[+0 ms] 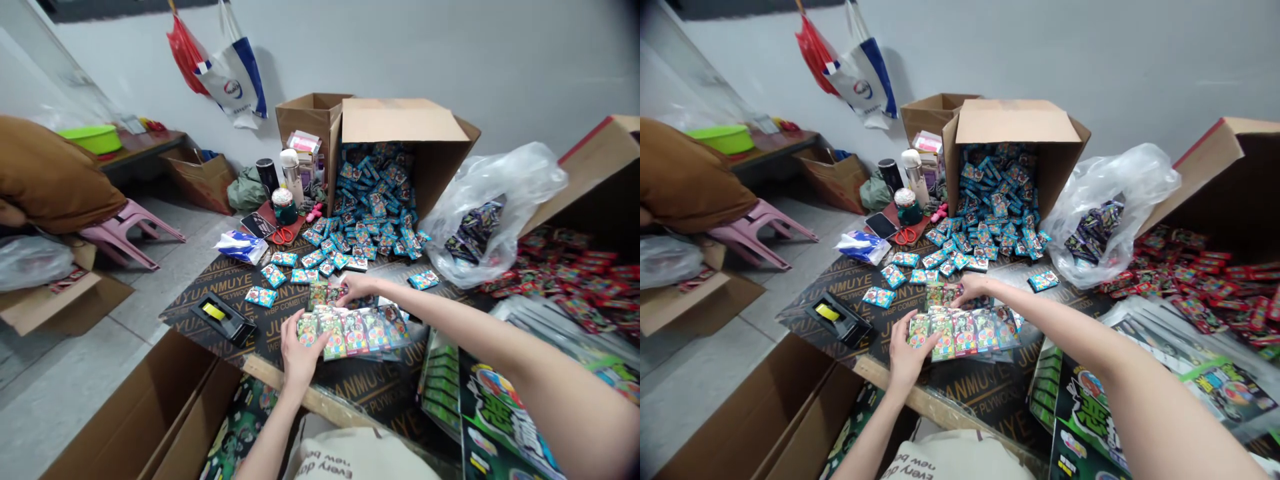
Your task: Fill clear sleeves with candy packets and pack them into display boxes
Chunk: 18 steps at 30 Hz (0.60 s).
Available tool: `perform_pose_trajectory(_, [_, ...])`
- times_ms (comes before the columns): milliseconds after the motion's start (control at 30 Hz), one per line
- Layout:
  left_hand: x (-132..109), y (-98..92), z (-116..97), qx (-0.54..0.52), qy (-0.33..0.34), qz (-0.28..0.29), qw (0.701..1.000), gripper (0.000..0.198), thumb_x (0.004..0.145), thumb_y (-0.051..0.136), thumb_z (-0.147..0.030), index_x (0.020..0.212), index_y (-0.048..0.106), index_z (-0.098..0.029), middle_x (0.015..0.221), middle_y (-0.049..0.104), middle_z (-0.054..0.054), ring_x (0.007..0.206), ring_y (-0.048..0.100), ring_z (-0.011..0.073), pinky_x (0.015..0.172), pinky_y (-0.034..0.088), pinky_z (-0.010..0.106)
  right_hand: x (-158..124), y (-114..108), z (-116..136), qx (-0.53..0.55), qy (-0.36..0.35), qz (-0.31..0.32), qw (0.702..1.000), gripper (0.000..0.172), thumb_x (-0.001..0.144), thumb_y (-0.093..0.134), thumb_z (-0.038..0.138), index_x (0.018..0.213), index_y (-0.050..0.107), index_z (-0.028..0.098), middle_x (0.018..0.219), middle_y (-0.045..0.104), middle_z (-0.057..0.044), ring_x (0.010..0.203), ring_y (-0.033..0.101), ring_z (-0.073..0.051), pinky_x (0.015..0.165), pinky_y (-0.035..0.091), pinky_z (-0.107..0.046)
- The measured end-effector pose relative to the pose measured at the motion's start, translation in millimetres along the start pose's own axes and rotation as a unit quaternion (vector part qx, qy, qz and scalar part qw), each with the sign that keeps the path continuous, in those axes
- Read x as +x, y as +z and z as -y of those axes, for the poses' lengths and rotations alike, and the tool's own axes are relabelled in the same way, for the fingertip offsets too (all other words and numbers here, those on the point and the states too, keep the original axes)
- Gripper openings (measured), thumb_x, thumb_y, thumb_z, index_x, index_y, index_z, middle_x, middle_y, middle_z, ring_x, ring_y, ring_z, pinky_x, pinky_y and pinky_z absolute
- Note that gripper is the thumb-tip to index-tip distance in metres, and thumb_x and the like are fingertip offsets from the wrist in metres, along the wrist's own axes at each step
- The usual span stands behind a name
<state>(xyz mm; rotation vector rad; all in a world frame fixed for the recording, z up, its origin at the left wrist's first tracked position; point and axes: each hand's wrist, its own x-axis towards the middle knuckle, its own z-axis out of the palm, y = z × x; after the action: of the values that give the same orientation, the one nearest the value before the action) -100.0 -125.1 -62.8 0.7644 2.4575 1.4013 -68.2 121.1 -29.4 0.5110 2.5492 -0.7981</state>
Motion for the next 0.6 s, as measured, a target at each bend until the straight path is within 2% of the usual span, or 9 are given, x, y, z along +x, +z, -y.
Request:
perform_pose_trajectory(67, [6.8,-0.5,3.8,-0.019,-0.002,0.013,1.0,0.06,0.06,0.068,-0.044,0.112,0.049,-0.022,0.106,0.049,0.007,0.1,0.052,0.0249,0.088,0.042,0.039,-9.9,-15.9,-2.5,0.013,-0.013,-0.042,0.999,0.054,0.058,0.063,0.061,0.084,0.063,0.014,0.081,0.063,-0.006,0.08,0.057,-0.023,0.068,0.043,-0.028])
perform_pose_trajectory(133, [13.6,-0.1,5.4,-0.038,-0.003,0.023,0.999,0.06,0.058,0.07,-0.043,0.111,0.05,-0.022,0.105,0.05,0.006,0.1,0.052,0.0242,0.088,0.042,0.038,-24.1,-31.6,-4.5,0.047,-0.039,-0.078,0.995,0.055,0.069,0.054,0.06,0.1,0.058,0.015,0.095,0.061,-0.006,0.087,0.055,-0.022,0.069,0.043,-0.026])
perform_pose_trajectory(200, [20.7,1.4,4.8,-0.048,-0.003,0.025,0.999,0.061,0.056,0.071,-0.041,0.11,0.051,-0.022,0.105,0.051,0.006,0.1,0.052,0.024,0.088,0.041,0.038,-40.0,-38.9,-3.6,0.119,-0.097,-0.058,0.986,0.058,0.074,0.049,0.059,0.115,0.05,0.017,0.104,0.059,-0.005,0.089,0.056,-0.02,0.067,0.043,-0.025])
perform_pose_trajectory(300, [27.7,2.6,3.3,-0.071,-0.018,0.031,0.997,0.06,0.056,0.071,-0.037,0.11,0.051,-0.021,0.104,0.052,0.006,0.099,0.053,0.0233,0.087,0.042,0.038,-59.1,-25.5,3.7,0.158,-0.149,0.002,0.976,0.076,0.061,0.065,0.056,0.124,0.044,0.019,0.101,0.06,-0.005,0.084,0.057,-0.021,0.067,0.045,-0.027])
perform_pose_trajectory(367, [23.5,-1.0,4.6,-0.136,-0.062,0.027,0.988,0.054,0.063,0.065,-0.036,0.112,0.048,-0.021,0.106,0.052,0.007,0.097,0.054,0.0218,0.085,0.043,0.037,-64.6,-7.1,8.8,0.112,-0.121,-0.013,0.986,0.09,0.048,0.075,0.051,0.127,0.044,0.018,0.105,0.058,-0.008,0.09,0.055,-0.025,0.076,0.044,-0.032])
perform_pose_trajectory(433, [8.1,-8.9,7.4,-0.221,-0.132,-0.021,0.966,0.049,0.072,0.055,-0.036,0.117,0.042,-0.022,0.11,0.051,0.008,0.101,0.053,0.0205,0.085,0.044,0.036,-64.5,8.2,11.0,0.105,-0.096,-0.032,0.989,0.097,0.044,0.077,0.048,0.129,0.042,0.017,0.115,0.053,-0.01,0.101,0.051,-0.029,0.086,0.04,-0.037])
perform_pose_trajectory(500, [-16.7,-18.2,8.1,-0.286,-0.215,-0.056,0.932,0.046,0.078,0.047,-0.036,0.121,0.034,-0.024,0.114,0.05,0.009,0.109,0.05,0.0195,0.089,0.043,0.035,-61.1,16.0,9.8,0.159,-0.083,0.008,0.984,0.095,0.044,0.078,0.046,0.128,0.042,0.018,0.119,0.052,-0.009,0.106,0.049,-0.028,0.09,0.039,-0.037])
perform_pose_trajectory(533, [-30.0,-21.6,6.2,-0.307,-0.262,-0.032,0.914,0.045,0.079,0.046,-0.038,0.12,0.033,-0.024,0.113,0.05,0.01,0.11,0.05,0.0193,0.089,0.043,0.035,-59.1,17.7,8.5,0.199,-0.076,0.053,0.976,0.091,0.046,0.077,0.046,0.126,0.044,0.018,0.118,0.054,-0.008,0.104,0.051,-0.027,0.088,0.041,-0.036])
perform_pose_trajectory(600, [-51.6,-22.7,-3.4,-0.338,-0.369,0.115,0.858,0.042,0.08,0.041,-0.048,0.113,0.04,-0.02,0.106,0.055,0.013,0.106,0.054,0.0213,0.086,0.045,0.038,-55.8,19.7,6.0,0.278,-0.054,0.16,0.945,0.078,0.05,0.076,0.046,0.12,0.05,0.02,0.111,0.059,-0.006,0.097,0.057,-0.025,0.082,0.046,-0.034])
